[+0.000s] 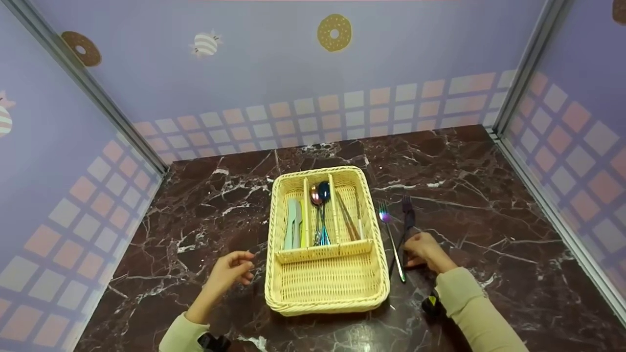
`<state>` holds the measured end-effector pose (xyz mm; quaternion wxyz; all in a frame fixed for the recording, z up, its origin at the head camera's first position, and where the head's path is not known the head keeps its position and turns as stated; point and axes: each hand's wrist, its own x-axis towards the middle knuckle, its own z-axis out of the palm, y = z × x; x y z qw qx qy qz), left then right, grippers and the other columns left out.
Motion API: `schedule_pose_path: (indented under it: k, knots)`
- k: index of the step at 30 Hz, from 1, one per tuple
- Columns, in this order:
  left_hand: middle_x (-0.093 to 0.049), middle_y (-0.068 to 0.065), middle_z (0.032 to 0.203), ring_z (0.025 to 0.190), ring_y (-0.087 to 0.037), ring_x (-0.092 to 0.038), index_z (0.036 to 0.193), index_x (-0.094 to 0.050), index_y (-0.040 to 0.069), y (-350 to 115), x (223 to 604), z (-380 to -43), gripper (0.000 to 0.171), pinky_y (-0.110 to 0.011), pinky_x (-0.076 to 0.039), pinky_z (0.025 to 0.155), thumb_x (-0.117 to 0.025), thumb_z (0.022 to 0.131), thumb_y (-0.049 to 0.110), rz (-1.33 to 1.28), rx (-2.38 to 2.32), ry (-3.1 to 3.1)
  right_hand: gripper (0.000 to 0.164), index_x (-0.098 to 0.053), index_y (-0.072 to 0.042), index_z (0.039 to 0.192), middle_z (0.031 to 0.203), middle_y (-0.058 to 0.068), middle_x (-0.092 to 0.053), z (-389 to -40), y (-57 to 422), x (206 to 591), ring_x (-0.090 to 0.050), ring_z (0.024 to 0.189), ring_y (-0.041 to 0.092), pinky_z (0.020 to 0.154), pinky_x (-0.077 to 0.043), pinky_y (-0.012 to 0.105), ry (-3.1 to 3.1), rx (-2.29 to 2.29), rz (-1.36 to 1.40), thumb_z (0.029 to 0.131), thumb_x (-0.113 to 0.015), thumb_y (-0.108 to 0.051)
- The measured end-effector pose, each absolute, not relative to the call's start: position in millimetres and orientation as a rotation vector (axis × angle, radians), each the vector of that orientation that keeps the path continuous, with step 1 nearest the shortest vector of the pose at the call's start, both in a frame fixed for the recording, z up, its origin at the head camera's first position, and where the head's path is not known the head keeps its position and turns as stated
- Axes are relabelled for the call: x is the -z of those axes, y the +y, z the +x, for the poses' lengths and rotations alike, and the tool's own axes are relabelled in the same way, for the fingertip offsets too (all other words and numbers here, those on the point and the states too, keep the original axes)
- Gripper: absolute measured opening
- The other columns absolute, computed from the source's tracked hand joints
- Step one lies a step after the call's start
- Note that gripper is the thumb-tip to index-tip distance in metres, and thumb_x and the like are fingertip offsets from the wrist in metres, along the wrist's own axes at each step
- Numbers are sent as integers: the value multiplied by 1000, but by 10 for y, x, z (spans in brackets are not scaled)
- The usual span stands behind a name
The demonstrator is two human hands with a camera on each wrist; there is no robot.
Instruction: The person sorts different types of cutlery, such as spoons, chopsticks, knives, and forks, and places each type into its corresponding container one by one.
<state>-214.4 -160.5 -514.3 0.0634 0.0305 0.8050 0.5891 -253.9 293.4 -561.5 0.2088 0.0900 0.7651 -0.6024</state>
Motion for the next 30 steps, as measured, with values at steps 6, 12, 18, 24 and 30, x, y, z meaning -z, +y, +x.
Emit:
schedule_pose_path:
  k: [6,12,18,24,30]
  knots:
    - [-62,-9,76,58,-16,-61,105,-55,-15,-1605,5138,-2126,24,-28,-54,49,-55,84,-3,85,-1792,2409,10,-54,4,81,61,4,-53,-2530,2838,5590,-56,49,13,48,-53,28,2370,1493,254,81,-52,-6]
    - [-60,-5,74,60,-25,-63,102,-54,-18,-1570,4984,-2054,22,-36,-55,53,-53,84,-6,81,-1803,2385,9,-55,0,68,51,4,-53,-2584,2781,5564,-55,42,14,44,-51,29,2537,1240,264,75,-52,-5]
    - [-61,-5,74,59,-18,-62,103,-52,-20,-1554,4891,-1980,24,-33,-55,53,-53,83,-6,84,-1809,2382,11,-52,-2,67,51,3,-52,-2516,2764,5497,-53,42,13,42,-48,28,2648,1086,175,77,-54,-7]
    - [-62,-19,78,57,-13,-60,103,-51,-21,-1578,4902,-1974,24,-32,-55,52,-53,83,-7,85,-1824,2379,21,-50,-5,61,47,3,-50,-2299,2660,5445,-49,38,13,38,-42,28,2757,898,9,77,-60,-13]
    - [-60,-27,82,56,-13,-59,102,-53,-19,-1564,4906,-1972,22,-36,-55,53,-53,83,-7,65,-1810,2389,28,-46,-9,53,39,-2,-45,-2129,2537,5463,-44,33,10,35,-38,26,2760,890,-15,73,-64,-18]
